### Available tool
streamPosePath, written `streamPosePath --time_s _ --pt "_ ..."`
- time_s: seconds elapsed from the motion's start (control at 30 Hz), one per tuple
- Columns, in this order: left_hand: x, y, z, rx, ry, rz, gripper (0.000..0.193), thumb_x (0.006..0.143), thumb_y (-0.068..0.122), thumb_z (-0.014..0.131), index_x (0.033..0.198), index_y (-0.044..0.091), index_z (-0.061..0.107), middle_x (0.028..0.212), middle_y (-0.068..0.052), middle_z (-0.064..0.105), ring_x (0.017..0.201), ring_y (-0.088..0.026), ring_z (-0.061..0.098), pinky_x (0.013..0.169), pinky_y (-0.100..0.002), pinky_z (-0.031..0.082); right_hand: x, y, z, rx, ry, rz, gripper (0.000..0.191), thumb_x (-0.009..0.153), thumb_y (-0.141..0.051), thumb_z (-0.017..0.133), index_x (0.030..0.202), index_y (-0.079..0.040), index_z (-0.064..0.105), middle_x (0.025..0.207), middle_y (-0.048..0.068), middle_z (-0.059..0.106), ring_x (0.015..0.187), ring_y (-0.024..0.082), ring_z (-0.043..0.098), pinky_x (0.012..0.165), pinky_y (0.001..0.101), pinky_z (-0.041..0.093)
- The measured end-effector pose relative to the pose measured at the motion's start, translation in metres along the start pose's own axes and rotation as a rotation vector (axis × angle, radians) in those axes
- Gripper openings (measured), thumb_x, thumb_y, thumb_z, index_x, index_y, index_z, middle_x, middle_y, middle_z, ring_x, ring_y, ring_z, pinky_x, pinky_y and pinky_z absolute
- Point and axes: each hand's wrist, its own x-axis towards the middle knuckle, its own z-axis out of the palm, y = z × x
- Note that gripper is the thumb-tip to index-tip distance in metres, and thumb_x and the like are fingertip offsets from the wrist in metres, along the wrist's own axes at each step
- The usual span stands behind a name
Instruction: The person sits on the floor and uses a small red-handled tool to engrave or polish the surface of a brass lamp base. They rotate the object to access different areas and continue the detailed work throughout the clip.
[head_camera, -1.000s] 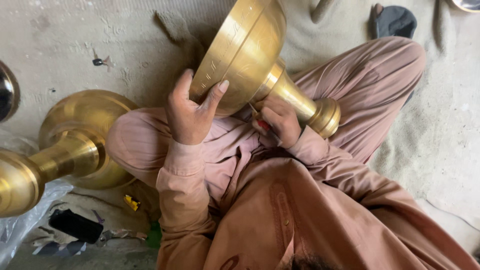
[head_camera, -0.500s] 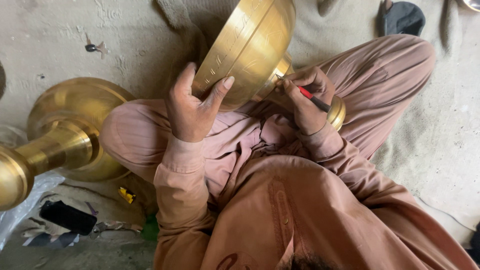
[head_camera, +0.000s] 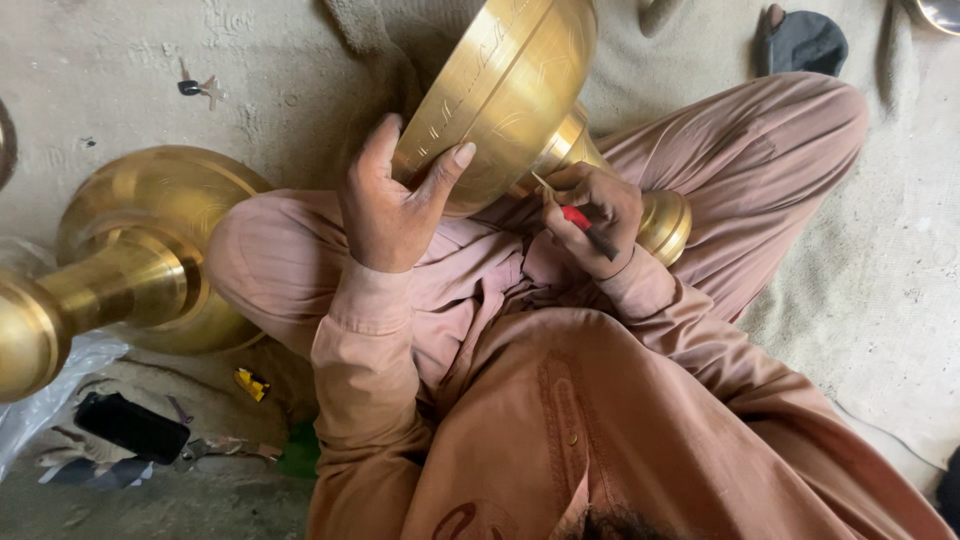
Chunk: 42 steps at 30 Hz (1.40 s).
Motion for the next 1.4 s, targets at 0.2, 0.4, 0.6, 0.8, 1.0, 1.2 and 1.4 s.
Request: streamPosePath --time_s 0.2,0.4,0.6,0.8,1.0,1.2,1.4 --pt "0.003 -0.001 0.003 0.077 0.095 0.073 0.038 0.097 0.032 0.082 0.104 -0.002 0.066 0.097 -0.013 0.076 0.086 -0.019 0.073 0.076 -0.033 0.057 -0.016 -0.008 -0.004 0.077 -0.186 -0.250 0.013 0.098 -0.007 0.066 0.090 -0.001 0.058 0.093 0.018 0.068 0.078 0.026 0.069 0.066 0.0354 0.055" --pt "0.009 -0.002 -0.001 -0.008 0.085 0.025 0.036 0.100 0.034 0.080 0.104 0.001 0.066 0.095 -0.007 0.077 0.087 -0.014 0.072 0.078 -0.030 0.057 -0.045 0.003 -0.054 -0.022 0.267 -0.386 0.029 0.098 -0.007 0.063 0.103 0.013 0.043 0.085 0.021 0.067 0.074 0.021 0.071 0.057 0.0339 0.061" --pt "0.029 0.000 -0.003 0.029 0.084 0.066 0.034 0.100 0.031 0.080 0.102 0.000 0.066 0.090 -0.006 0.074 0.083 -0.010 0.065 0.076 -0.029 0.054 -0.061 0.028 -0.102 0.014 0.558 -0.074 0.019 0.107 0.007 0.068 0.098 -0.001 0.054 0.095 0.020 0.073 0.084 0.021 0.075 0.070 0.0333 0.064" --pt "0.029 -0.010 -0.010 0.014 0.097 0.021 0.032 0.103 0.027 0.080 0.100 -0.001 0.064 0.090 -0.002 0.065 0.083 -0.008 0.055 0.075 -0.027 0.048 -0.049 0.031 -0.077 0.593 0.628 0.229 0.014 0.105 0.006 0.065 0.099 -0.003 0.057 0.098 0.016 0.072 0.081 0.018 0.071 0.073 0.0300 0.059" --pt "0.027 -0.032 -0.026 -0.115 0.169 -0.012 0.031 0.107 0.025 0.077 0.106 0.000 0.061 0.095 0.001 0.063 0.085 -0.006 0.053 0.079 -0.023 0.046 -0.001 0.019 -0.083 0.781 0.681 0.310 0.015 0.102 0.009 0.062 0.098 -0.005 0.057 0.097 0.015 0.071 0.088 0.022 0.072 0.084 0.0340 0.060" --pt "0.043 -0.063 -0.032 -0.004 0.343 0.058 0.035 0.108 0.032 0.073 0.110 -0.001 0.061 0.102 -0.002 0.063 0.092 -0.011 0.054 0.085 -0.028 0.048 0.054 0.007 -0.094 1.125 0.524 0.378 0.014 0.101 0.009 0.063 0.098 -0.003 0.056 0.093 0.015 0.071 0.088 0.023 0.071 0.084 0.0354 0.059" --pt "0.075 -0.098 -0.048 0.155 0.487 0.079 0.050 0.111 0.041 0.062 0.138 0.000 0.052 0.133 -0.014 0.057 0.123 -0.025 0.055 0.111 -0.040 0.045 0.084 -0.022 -0.062 1.163 0.299 0.300 0.014 0.100 0.010 0.061 0.097 -0.003 0.055 0.090 0.017 0.071 0.088 0.024 0.072 0.085 0.0351 0.060"
